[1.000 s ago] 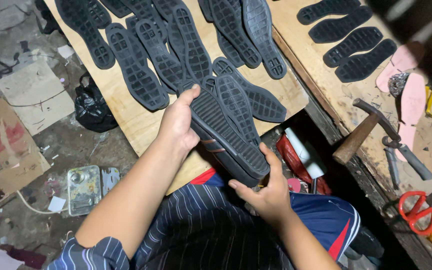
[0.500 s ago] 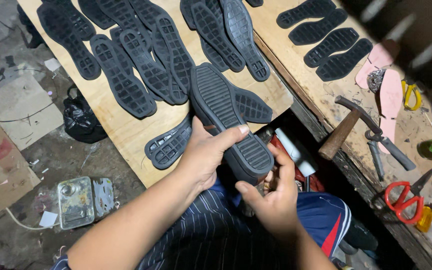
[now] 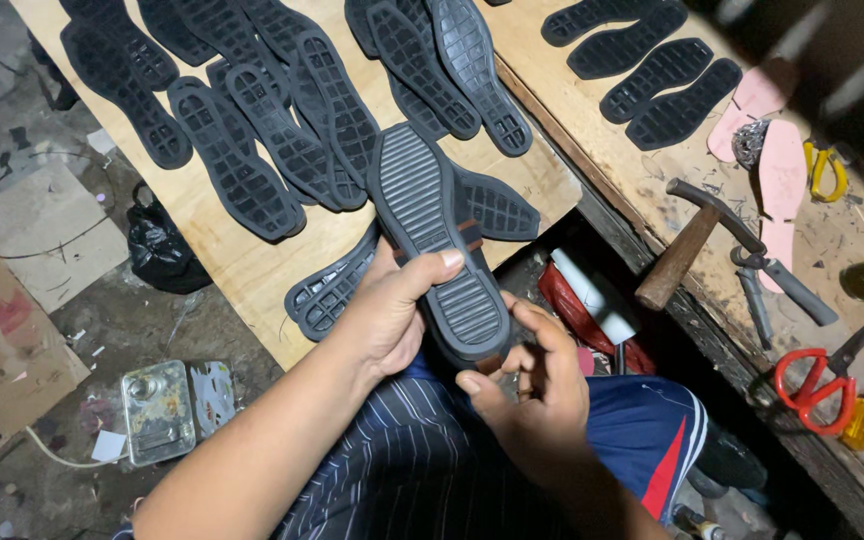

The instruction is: The person sits and uses a small brush to apply glue to the bottom of a sandal upper, then aligns and presses a rubber sole onto it. They repeat the process on additional sandal pairs, brushing glue along the sole edges and pressing the parts together by hand.

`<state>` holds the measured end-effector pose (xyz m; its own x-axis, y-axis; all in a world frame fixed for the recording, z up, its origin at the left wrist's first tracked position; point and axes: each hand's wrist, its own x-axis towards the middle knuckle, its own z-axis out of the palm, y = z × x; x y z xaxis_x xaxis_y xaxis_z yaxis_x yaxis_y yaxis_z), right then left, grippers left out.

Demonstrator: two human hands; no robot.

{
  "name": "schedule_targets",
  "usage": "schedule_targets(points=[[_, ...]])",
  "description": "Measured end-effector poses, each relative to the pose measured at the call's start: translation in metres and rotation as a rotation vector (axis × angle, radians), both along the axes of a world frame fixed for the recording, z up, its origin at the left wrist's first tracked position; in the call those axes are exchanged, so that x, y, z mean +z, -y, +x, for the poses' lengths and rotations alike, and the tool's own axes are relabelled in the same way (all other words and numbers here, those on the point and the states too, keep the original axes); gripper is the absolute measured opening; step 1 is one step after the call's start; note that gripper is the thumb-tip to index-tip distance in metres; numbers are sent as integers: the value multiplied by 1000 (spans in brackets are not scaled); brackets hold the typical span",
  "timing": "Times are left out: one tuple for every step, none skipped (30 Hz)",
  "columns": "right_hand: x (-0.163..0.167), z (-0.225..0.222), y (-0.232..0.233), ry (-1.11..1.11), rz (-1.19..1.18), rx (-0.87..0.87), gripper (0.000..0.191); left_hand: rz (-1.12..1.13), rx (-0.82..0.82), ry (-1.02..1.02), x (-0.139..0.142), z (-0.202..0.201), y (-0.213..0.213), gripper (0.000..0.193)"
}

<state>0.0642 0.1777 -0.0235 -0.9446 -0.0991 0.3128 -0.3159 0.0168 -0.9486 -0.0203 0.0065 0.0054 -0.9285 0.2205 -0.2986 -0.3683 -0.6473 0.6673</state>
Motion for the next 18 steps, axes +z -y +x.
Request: schedule_targets(points=[[2, 2, -2, -74, 133, -45, 73, 4, -1, -33, -1, 1, 1, 69], [3, 3, -3, -149, 265, -91, 72, 7, -2, -67, -2, 2, 1, 70], [4, 4, -4, -191, 329, -104, 72, 37, -22, -92, -2, 3, 3, 72], [5, 5, -5, -236, 392, -118, 73, 65, -42, -121, -2, 4, 4, 73], [7, 6, -7, -284, 454, -133, 73, 93, -62, -152, -2, 4, 6, 74], [10, 7, -9, -268, 446, -98, 72, 98, -78, -179, -2, 5, 9, 75], [13, 9, -12, -251, 440, -64, 71, 104, -95, -205, -1, 7, 11, 76], [15, 9, -14, -237, 433, -30, 70, 109, -112, -235, 1, 7, 13, 77], [17, 9, -15, -238, 443, -22, 71, 100, -126, -252, 2, 8, 14, 78], [20, 10, -15, -233, 453, -13, 72, 91, -140, -264, 4, 10, 15, 78], [22, 11, -15, -229, 463, -5, 74, 82, -155, -276, 6, 11, 16, 78], [24, 10, -15, -255, 466, -24, 69, 50, -139, -310, 7, 12, 15, 79], [27, 10, -15, -280, 468, -41, 65, 18, -123, -343, 9, 13, 14, 81], [29, 10, -14, -304, 470, -60, 60, -13, -108, -374, 10, 14, 12, 82], [32, 9, -14, -270, 488, -101, 55, -98, -75, -391, 11, 15, 8, 82], [35, 9, -13, -235, 506, -141, 49, -182, -41, -406, 11, 17, 4, 83], [38, 8, -12, -200, 525, -179, 44, -266, -6, -420, 11, 18, 0, 84], [40, 7, -12, -208, 533, -216, 40, -315, 8, -424, 11, 19, -3, 84]])
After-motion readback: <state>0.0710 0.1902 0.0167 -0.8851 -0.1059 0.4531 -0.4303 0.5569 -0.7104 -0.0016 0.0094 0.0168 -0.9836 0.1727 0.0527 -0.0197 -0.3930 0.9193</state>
